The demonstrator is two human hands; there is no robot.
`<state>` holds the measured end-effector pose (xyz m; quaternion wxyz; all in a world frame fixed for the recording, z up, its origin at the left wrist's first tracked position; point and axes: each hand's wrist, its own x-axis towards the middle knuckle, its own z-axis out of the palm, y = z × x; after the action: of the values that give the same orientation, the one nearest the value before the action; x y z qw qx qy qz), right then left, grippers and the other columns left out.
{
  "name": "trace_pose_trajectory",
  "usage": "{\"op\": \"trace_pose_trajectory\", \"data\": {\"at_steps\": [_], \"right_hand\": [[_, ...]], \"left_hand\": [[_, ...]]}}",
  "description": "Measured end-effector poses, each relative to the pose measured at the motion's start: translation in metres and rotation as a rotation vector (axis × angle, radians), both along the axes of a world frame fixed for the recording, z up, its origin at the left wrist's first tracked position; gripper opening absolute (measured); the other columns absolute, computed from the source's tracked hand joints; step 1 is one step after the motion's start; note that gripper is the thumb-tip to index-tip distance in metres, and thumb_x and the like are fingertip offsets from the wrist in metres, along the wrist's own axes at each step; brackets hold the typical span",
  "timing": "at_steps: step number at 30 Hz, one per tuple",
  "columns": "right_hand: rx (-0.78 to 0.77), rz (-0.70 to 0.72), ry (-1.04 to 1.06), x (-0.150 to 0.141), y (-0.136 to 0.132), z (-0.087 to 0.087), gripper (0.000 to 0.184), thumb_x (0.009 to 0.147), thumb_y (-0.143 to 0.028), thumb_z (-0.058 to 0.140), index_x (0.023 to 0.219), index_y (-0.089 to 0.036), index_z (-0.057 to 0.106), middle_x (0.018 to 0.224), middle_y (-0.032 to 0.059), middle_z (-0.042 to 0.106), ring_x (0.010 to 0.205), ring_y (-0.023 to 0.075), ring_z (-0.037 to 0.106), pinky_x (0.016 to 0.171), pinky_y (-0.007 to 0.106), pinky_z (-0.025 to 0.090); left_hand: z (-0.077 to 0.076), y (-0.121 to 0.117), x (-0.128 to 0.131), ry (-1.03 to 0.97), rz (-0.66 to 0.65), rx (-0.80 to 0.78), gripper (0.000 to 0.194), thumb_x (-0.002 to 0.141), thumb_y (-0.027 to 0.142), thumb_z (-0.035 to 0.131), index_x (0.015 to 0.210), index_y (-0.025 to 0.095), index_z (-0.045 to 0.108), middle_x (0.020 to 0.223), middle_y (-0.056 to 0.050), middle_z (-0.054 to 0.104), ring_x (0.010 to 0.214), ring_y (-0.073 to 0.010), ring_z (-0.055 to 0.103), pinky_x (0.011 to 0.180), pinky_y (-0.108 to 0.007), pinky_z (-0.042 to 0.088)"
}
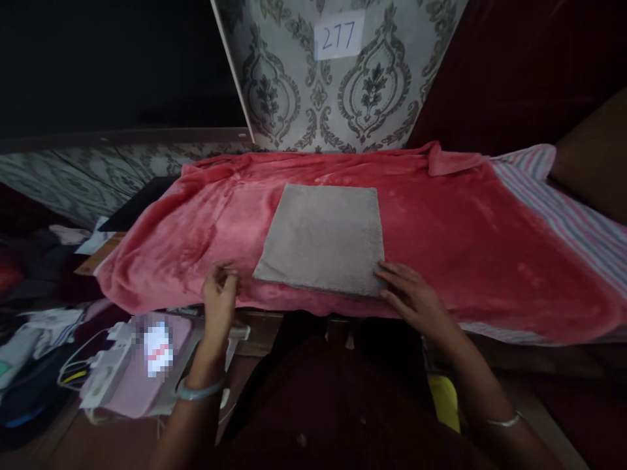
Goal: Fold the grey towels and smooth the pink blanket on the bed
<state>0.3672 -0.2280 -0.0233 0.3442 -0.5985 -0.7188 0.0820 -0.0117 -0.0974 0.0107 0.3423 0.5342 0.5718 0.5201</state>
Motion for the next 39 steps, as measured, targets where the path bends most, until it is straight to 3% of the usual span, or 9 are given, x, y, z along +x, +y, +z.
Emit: {"op": "trace_pose_trajectory", "data": {"at_steps": [2, 4, 6, 9, 12, 21, 29, 36, 39], "right_hand": [[0.034, -0.057, -0.03, -0.007, 0.015, 0.011, 0.046, 0.104, -0.044, 0.045, 0.141, -0.024, 0.063, 0.144, 0.0123, 0.062, 0.136, 0.0289, 0.055, 0.115, 0.055, 0.044], [0.038, -0.055, -0.082, -0.022, 0.037, 0.019, 0.052, 0.105, -0.043, 0.039, 0.149, -0.021, 0.055, 0.15, 0.0131, 0.056, 0.141, 0.0287, 0.05, 0.118, 0.054, 0.042], [0.002, -0.015, -0.171, -0.038, 0.059, 0.022, 0.057, 0.104, -0.041, 0.039, 0.156, -0.019, 0.046, 0.16, 0.0131, 0.043, 0.15, 0.0291, 0.038, 0.121, 0.054, 0.036], [-0.138, 0.029, -0.316, -0.055, 0.079, 0.016, 0.06, 0.102, -0.038, 0.041, 0.16, -0.019, 0.04, 0.167, 0.0109, 0.031, 0.156, 0.0297, 0.025, 0.124, 0.056, 0.029], [-0.214, 0.039, -0.376, -0.06, 0.08, 0.003, 0.061, 0.102, -0.034, 0.037, 0.162, -0.021, 0.036, 0.168, 0.0091, 0.029, 0.157, 0.0278, 0.022, 0.125, 0.057, 0.025], [-0.307, 0.093, -0.363, -0.043, 0.088, 0.011, 0.06, 0.105, -0.043, 0.036, 0.163, -0.025, 0.033, 0.17, 0.0055, 0.022, 0.158, 0.0263, 0.018, 0.126, 0.057, 0.022], [-0.304, 0.156, -0.351, -0.032, 0.094, 0.012, 0.064, 0.105, -0.055, 0.033, 0.162, -0.026, 0.034, 0.169, 0.0088, 0.024, 0.158, 0.0265, 0.018, 0.125, 0.057, 0.023], [-0.251, 0.149, -0.38, -0.032, 0.098, 0.012, 0.06, 0.107, -0.052, 0.033, 0.162, -0.028, 0.035, 0.169, 0.0081, 0.025, 0.158, 0.0269, 0.018, 0.124, 0.06, 0.021], [-0.223, 0.041, -0.348, -0.018, 0.114, 0.02, 0.06, 0.107, -0.048, 0.033, 0.162, -0.024, 0.034, 0.169, 0.0108, 0.025, 0.158, 0.026, 0.018, 0.125, 0.058, 0.021]], "left_hand": [[0.008, 0.006, 0.011, 0.289, 0.06, 0.221, 0.037, 0.084, 0.035, 0.059, 0.115, 0.018, 0.066, 0.086, -0.004, 0.071, 0.073, -0.017, 0.066, 0.067, -0.03, 0.055], [0.013, 0.01, 0.037, 0.524, -0.073, 0.368, 0.042, 0.09, 0.037, 0.054, 0.126, 0.016, 0.064, 0.107, -0.011, 0.074, 0.096, -0.0231, 0.07, 0.086, -0.04, 0.058], [0.012, 0.011, 0.069, 0.726, -0.277, 0.457, 0.051, 0.094, 0.039, 0.052, 0.139, 0.014, 0.056, 0.133, -0.017, 0.067, 0.126, -0.0298, 0.062, 0.106, -0.049, 0.05], [0.001, 0.003, 0.11, 1.032, -0.462, 0.444, 0.063, 0.096, 0.044, 0.052, 0.15, 0.012, 0.047, 0.158, -0.021, 0.047, 0.15, -0.0355, 0.038, 0.121, -0.058, 0.034], [-0.013, -0.007, 0.128, 1.223, -0.514, 0.369, 0.065, 0.099, 0.048, 0.048, 0.154, 0.014, 0.046, 0.163, -0.021, 0.038, 0.153, -0.0375, 0.032, 0.122, -0.064, 0.028], [-0.017, -0.009, 0.125, 1.26, -0.478, 0.373, 0.062, 0.099, 0.049, 0.048, 0.154, 0.02, 0.047, 0.163, -0.018, 0.04, 0.152, -0.0353, 0.035, 0.121, -0.062, 0.03], [-0.021, -0.008, 0.125, 1.24, -0.46, 0.398, 0.059, 0.099, 0.047, 0.049, 0.153, 0.022, 0.049, 0.163, -0.017, 0.04, 0.152, -0.0347, 0.035, 0.121, -0.062, 0.03], [-0.021, -0.007, 0.124, 1.237, -0.481, 0.415, 0.059, 0.099, 0.046, 0.05, 0.153, 0.024, 0.049, 0.163, -0.018, 0.04, 0.152, -0.037, 0.035, 0.12, -0.064, 0.031], [-0.022, -0.007, 0.123, 1.223, -0.485, 0.413, 0.059, 0.099, 0.046, 0.05, 0.153, 0.025, 0.049, 0.164, -0.017, 0.039, 0.151, -0.0377, 0.035, 0.12, -0.065, 0.031]]}}
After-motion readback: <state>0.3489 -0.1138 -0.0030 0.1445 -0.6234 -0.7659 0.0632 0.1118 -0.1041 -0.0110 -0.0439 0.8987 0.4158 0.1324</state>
